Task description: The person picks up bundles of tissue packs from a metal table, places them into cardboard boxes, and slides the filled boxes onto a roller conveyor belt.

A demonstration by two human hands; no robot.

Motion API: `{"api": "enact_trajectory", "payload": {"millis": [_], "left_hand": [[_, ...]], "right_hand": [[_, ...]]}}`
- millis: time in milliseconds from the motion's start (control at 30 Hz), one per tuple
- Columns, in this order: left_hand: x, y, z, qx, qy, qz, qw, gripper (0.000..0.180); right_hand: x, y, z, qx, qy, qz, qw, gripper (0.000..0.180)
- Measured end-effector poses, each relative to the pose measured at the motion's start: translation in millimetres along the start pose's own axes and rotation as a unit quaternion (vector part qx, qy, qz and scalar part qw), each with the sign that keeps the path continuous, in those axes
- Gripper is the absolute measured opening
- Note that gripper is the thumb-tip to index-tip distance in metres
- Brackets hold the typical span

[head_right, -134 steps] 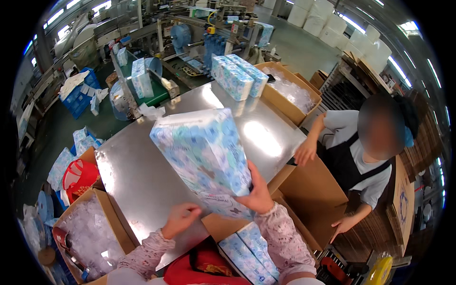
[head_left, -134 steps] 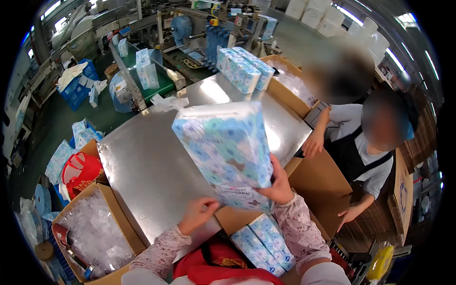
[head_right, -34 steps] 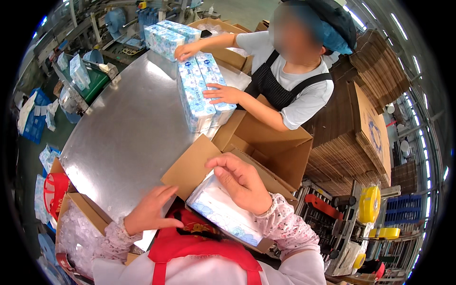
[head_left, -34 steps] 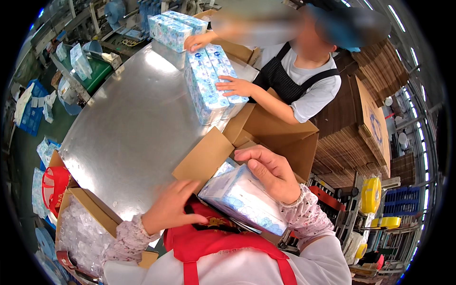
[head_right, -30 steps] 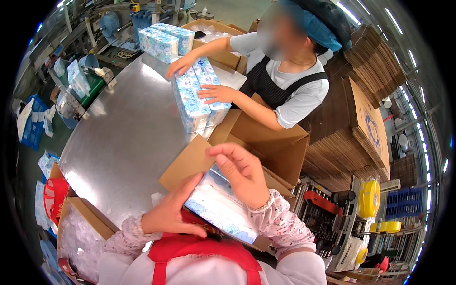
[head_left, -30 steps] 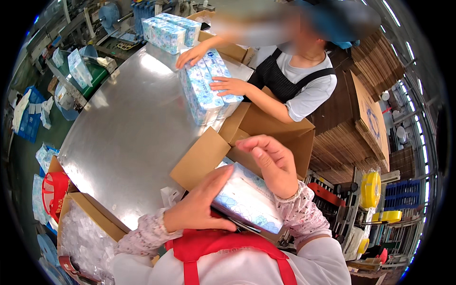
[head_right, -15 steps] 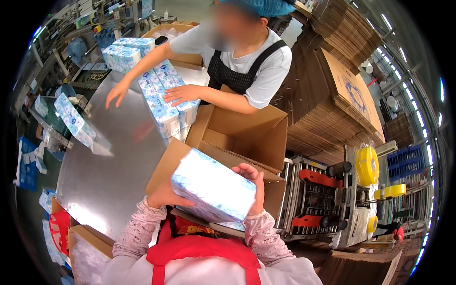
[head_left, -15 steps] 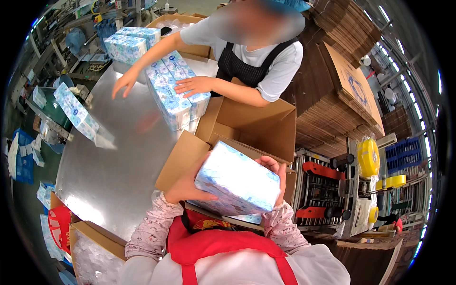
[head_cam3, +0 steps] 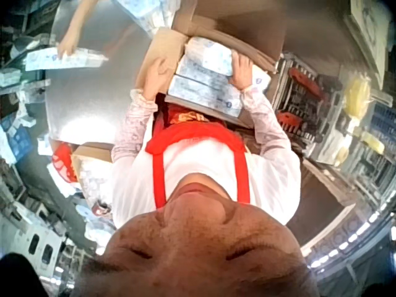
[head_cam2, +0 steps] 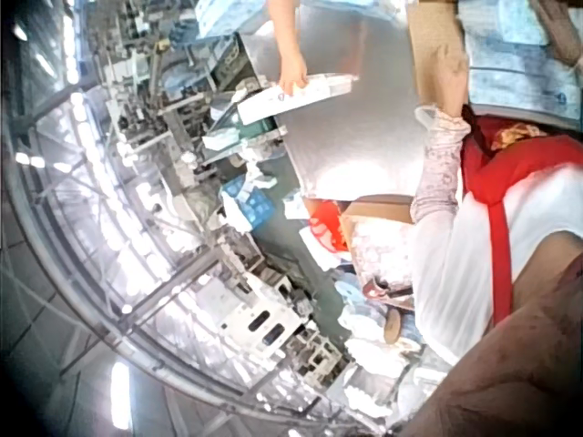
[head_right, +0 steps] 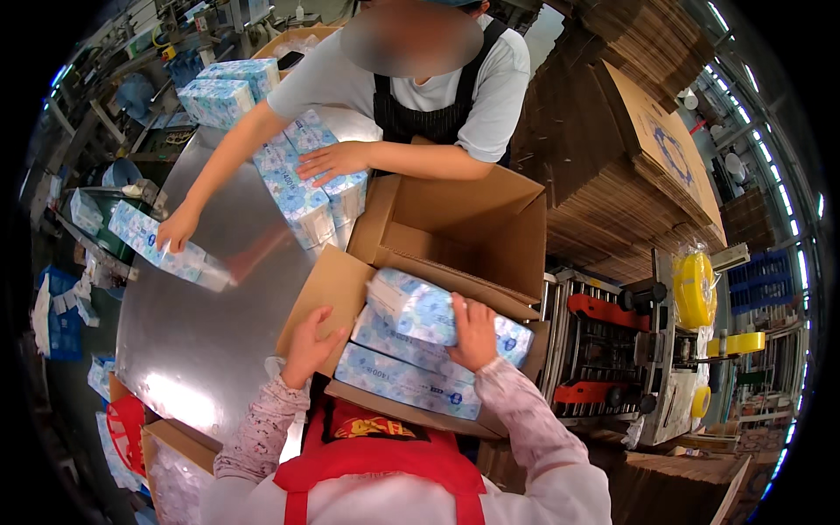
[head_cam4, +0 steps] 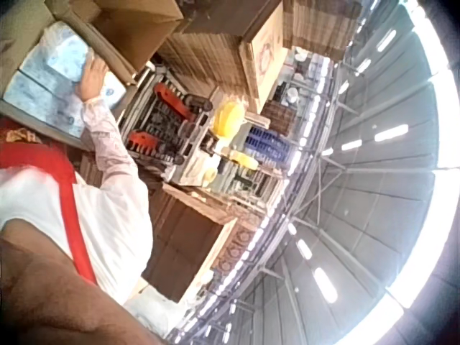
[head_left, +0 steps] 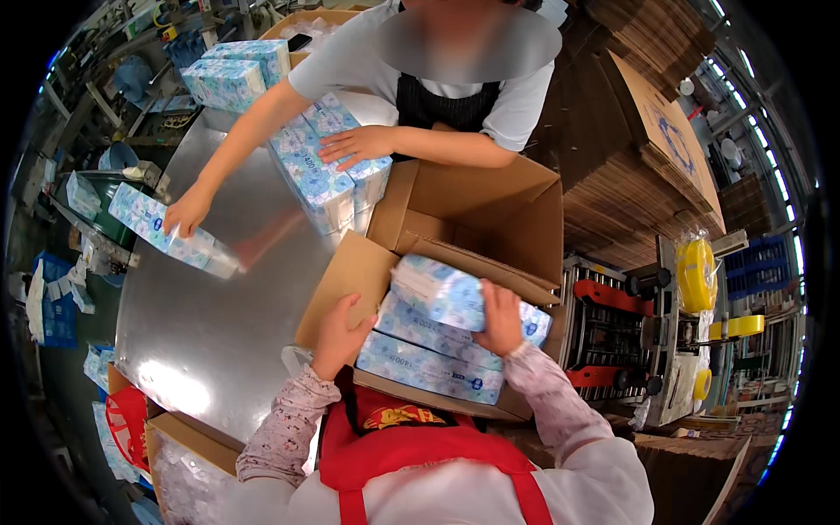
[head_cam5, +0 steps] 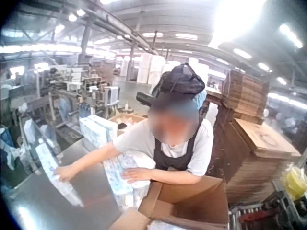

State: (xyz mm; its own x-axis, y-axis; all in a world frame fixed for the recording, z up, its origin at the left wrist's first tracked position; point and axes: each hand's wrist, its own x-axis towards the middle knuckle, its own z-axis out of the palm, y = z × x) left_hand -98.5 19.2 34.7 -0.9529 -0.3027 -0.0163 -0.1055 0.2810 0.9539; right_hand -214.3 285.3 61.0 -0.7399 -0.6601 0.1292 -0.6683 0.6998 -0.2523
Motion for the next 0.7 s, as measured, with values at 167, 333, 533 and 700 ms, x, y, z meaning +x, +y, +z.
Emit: {"api": "enact_trajectory", "payload": {"millis": [167, 333, 533, 700], "left_hand": [[-12.1, -23.9, -14.9, 0.211, 0.02, 0.01, 0.977, 0.059], [-16.5, -89.6, -27.5, 0.298, 0.105, -0.054, 0.947, 0.058], [-5.2, -50.8, -40.5, -0.098, -0.137, -0.251, 0.953, 0.06], [-9.3, 32.9, 41.7, 0.358, -0.611, 0.085, 0.701, 0.078]], "right_hand": [[34.0, 45.0, 123.5, -0.038, -0.128, 0.037, 0.99, 0.087], [-12.3, 53.7, 87.9, 0.021, 0.017, -0.111, 0.993, 0.059], [-98.4, 87.1, -33.5, -0.094, 0.013, 0.452, 0.887, 0.037], [-91.0, 33.6, 92.6, 0.112, -0.22, 0.303, 0.921, 0.071]]}}
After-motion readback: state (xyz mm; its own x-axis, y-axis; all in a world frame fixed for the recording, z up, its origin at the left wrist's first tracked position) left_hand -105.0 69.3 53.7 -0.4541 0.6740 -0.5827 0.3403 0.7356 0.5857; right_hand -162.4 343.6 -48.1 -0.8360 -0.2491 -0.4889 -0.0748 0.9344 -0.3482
